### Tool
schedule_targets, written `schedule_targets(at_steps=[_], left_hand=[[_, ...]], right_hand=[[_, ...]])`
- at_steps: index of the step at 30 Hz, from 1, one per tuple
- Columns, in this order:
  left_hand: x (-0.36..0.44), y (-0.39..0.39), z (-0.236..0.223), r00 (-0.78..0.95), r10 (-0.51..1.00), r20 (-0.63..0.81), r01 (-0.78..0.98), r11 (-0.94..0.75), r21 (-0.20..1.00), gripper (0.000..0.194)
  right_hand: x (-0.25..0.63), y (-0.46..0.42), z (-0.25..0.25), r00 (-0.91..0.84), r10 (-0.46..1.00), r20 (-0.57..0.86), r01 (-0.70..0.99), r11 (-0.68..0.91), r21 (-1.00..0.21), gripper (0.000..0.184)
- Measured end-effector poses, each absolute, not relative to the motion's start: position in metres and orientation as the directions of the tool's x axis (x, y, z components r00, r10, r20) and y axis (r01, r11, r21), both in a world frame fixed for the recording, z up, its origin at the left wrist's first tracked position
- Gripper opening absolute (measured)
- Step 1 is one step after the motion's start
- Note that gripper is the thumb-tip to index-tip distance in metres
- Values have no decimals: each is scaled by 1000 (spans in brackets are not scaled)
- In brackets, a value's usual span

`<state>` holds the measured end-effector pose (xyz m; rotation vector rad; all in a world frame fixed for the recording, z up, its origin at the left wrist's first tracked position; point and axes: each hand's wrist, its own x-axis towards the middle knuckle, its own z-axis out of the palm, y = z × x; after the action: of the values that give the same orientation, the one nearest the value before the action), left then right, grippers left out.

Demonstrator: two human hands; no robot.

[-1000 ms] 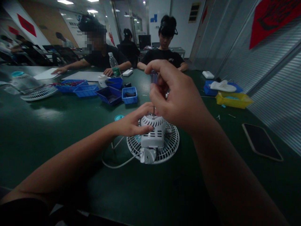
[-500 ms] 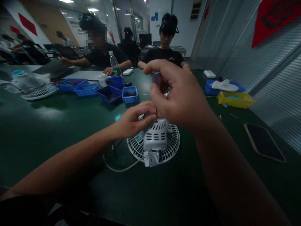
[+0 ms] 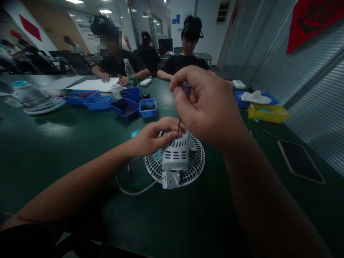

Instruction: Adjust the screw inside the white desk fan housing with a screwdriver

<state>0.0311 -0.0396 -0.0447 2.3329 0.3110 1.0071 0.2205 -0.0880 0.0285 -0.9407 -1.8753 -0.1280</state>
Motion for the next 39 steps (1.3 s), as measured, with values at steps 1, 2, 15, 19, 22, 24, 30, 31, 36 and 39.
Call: schedule_targets(at_steps=[1, 2, 15, 19, 22, 24, 30, 31, 36, 39], left_hand=[[31, -39, -45, 692, 420, 588, -16, -804, 594, 19], [30, -39, -45, 694, 420, 584, -20, -800, 599, 19], [34, -37, -40, 713, 428, 555, -45, -762, 646, 20], [34, -37, -40, 707, 419, 569, -54, -771, 635, 19], [33, -37, -40, 706, 421, 569, -48, -774, 632, 18], [33, -37, -40, 705, 426, 566, -44, -771, 635, 18], [34, -37, -41, 702, 429, 569, -58, -761, 646, 20], [34, -37, -41, 701, 430, 569, -62, -758, 649, 20], [33, -36, -42, 701, 424, 574, -66, -762, 644, 19], [32, -36, -42, 692, 418, 589, -69, -773, 630, 20]], right_hand=[[221, -88, 29, -219, 548, 808, 660, 693, -291, 14], [221, -89, 30, -231, 548, 804, 663, 693, -282, 15], [217, -86, 29, -214, 604, 768, 571, 715, -403, 17], [218, -89, 29, -228, 535, 813, 597, 736, -318, 14], [219, -89, 29, -225, 538, 813, 628, 717, -301, 15], [220, -88, 29, -215, 540, 814, 649, 702, -294, 17], [219, -88, 29, -246, 571, 783, 650, 696, -305, 22], [219, -88, 29, -234, 570, 787, 651, 693, -309, 19], [220, -88, 29, -203, 546, 813, 688, 671, -278, 12], [221, -87, 30, -226, 553, 802, 677, 681, -279, 16]])
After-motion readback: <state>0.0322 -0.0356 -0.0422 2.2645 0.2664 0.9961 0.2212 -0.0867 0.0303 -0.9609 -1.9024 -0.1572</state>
